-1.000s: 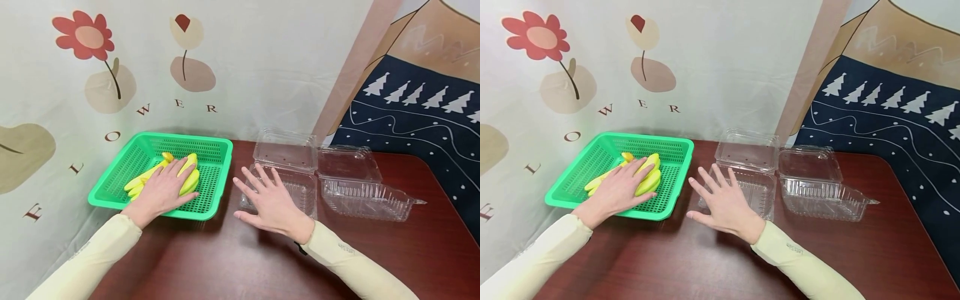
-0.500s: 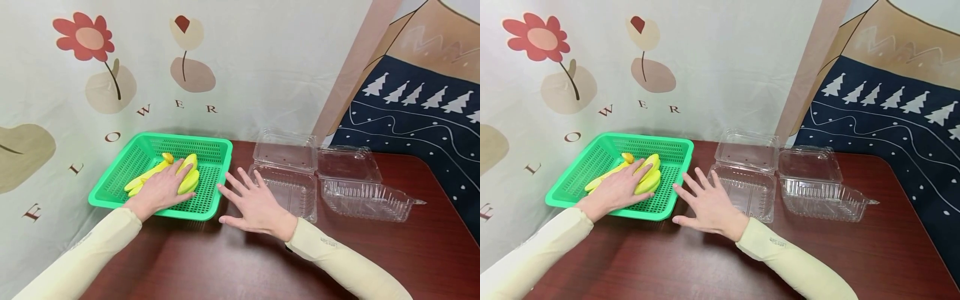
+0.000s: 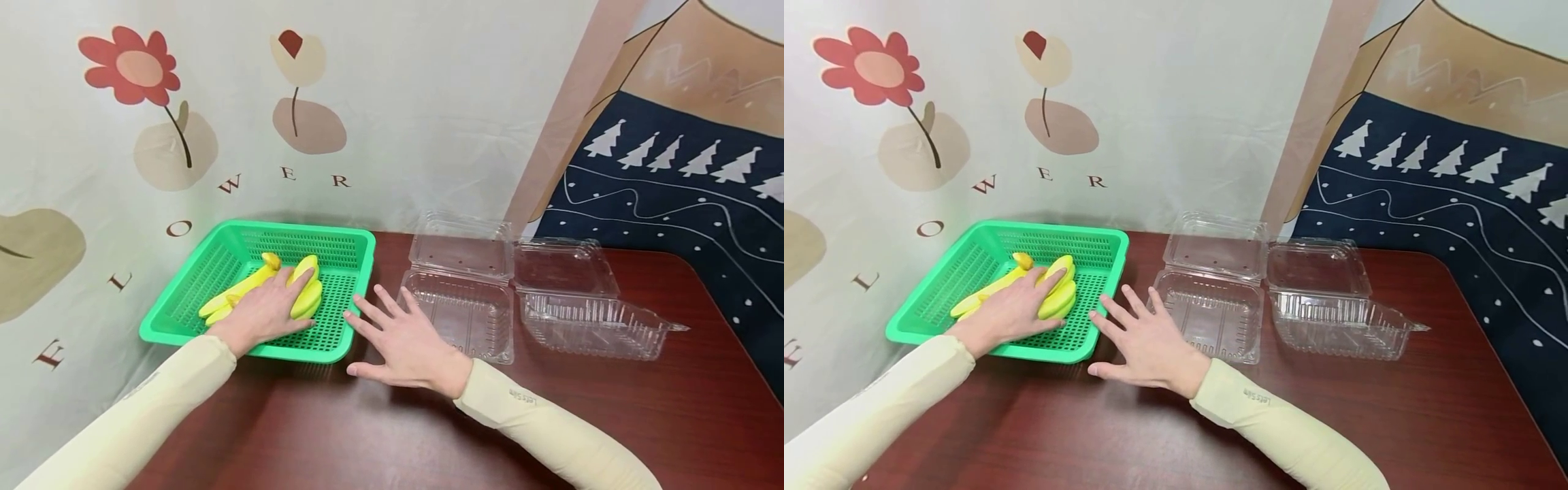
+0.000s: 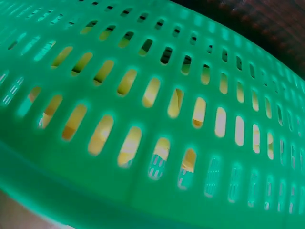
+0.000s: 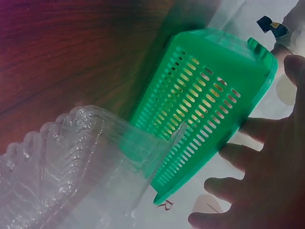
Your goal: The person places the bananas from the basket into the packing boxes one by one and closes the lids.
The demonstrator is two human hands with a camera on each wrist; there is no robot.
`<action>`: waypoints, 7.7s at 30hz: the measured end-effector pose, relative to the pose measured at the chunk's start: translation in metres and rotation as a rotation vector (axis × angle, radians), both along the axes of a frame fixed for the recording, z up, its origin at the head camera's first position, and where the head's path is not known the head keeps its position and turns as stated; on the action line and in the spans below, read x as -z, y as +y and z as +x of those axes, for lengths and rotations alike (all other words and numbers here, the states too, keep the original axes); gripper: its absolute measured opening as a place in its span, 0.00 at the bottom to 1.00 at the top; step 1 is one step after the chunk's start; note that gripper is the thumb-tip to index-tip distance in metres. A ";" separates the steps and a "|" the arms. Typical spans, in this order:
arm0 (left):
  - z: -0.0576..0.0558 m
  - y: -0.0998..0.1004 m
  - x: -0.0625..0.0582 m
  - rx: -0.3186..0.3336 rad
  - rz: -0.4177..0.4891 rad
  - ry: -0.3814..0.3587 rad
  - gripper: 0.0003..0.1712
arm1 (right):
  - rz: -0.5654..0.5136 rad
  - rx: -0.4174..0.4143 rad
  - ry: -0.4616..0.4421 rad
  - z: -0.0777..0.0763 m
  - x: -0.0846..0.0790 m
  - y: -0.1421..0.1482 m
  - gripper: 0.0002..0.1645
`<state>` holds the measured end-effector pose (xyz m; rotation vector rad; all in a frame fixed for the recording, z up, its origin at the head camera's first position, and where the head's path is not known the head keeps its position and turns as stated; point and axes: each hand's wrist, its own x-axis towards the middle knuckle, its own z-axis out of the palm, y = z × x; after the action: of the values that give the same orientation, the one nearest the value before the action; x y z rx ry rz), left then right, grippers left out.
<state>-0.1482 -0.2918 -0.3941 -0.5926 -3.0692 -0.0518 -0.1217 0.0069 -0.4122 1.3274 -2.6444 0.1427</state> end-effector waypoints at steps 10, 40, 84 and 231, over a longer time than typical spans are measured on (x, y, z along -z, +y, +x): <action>-0.004 0.001 0.009 0.011 -0.019 0.022 0.54 | -0.014 0.003 0.023 0.001 0.003 -0.001 0.50; 0.014 0.007 -0.028 0.016 0.231 0.295 0.56 | -0.061 0.044 -0.033 0.009 0.009 -0.004 0.45; 0.014 0.126 -0.050 0.287 0.326 0.329 0.57 | -0.168 0.351 -0.073 0.020 0.022 0.121 0.43; 0.003 0.224 0.044 0.395 0.355 -0.204 0.38 | -0.414 0.517 -0.435 0.018 0.047 0.198 0.48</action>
<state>-0.1452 -0.0683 -0.4380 -1.2117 -2.9543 -0.6818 -0.1033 0.2054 -0.4590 0.5021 -2.9666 0.9304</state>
